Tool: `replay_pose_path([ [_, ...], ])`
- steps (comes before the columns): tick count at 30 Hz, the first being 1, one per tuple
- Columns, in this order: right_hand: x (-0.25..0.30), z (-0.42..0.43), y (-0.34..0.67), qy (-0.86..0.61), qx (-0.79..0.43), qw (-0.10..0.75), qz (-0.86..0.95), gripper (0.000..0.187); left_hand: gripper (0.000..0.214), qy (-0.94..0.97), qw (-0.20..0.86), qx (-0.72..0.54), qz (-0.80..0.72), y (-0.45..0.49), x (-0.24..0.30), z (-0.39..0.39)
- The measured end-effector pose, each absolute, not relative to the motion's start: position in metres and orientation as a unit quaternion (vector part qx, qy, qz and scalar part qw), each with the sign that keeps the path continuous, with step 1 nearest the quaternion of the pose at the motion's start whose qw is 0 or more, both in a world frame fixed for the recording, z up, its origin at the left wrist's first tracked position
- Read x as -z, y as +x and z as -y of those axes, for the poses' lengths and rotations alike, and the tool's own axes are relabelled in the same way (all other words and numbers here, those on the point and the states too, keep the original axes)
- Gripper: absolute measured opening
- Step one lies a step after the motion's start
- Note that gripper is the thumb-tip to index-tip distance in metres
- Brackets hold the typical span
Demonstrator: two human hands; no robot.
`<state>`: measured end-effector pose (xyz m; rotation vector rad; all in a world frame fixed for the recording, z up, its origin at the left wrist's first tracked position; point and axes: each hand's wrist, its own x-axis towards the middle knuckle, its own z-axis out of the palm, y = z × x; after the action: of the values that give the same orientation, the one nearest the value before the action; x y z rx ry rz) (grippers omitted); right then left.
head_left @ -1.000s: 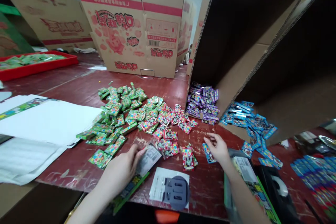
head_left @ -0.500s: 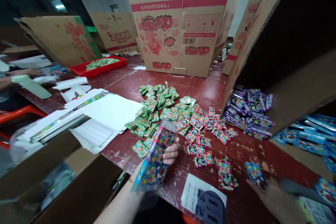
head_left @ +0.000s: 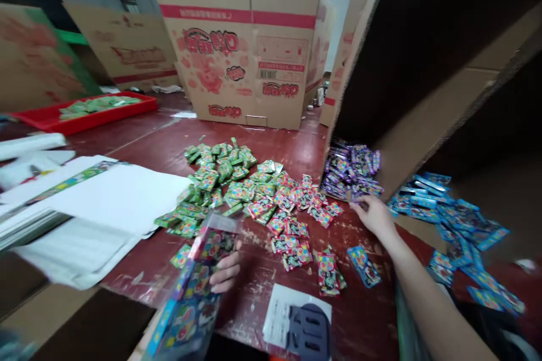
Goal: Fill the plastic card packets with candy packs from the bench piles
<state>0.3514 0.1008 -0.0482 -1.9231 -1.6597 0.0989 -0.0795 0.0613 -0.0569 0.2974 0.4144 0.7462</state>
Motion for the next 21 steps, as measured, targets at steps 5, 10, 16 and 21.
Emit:
replay_pose_path([
  [5,0.037,-0.144,0.241,-0.56,-0.136,0.331,0.747,0.019,0.011,0.092,0.917,-0.354,-0.159,-0.087,0.049,-0.057],
  [10,0.045,-0.194,0.128,-0.531,-0.196,0.321,0.759,0.011,0.012,0.094,0.897,-0.396,-0.175,-0.108,0.059,-0.053],
  [16,0.062,-0.234,0.077,-0.573,-0.276,0.329,0.699,0.029,0.013,0.043,0.784,-0.491,-0.377,-0.115,0.052,-0.048],
  [21,0.058,-0.198,0.114,-0.552,-0.402,0.365,0.632,0.029,0.024,0.047,0.71,-0.498,-0.497,-0.11,0.033,-0.056],
])
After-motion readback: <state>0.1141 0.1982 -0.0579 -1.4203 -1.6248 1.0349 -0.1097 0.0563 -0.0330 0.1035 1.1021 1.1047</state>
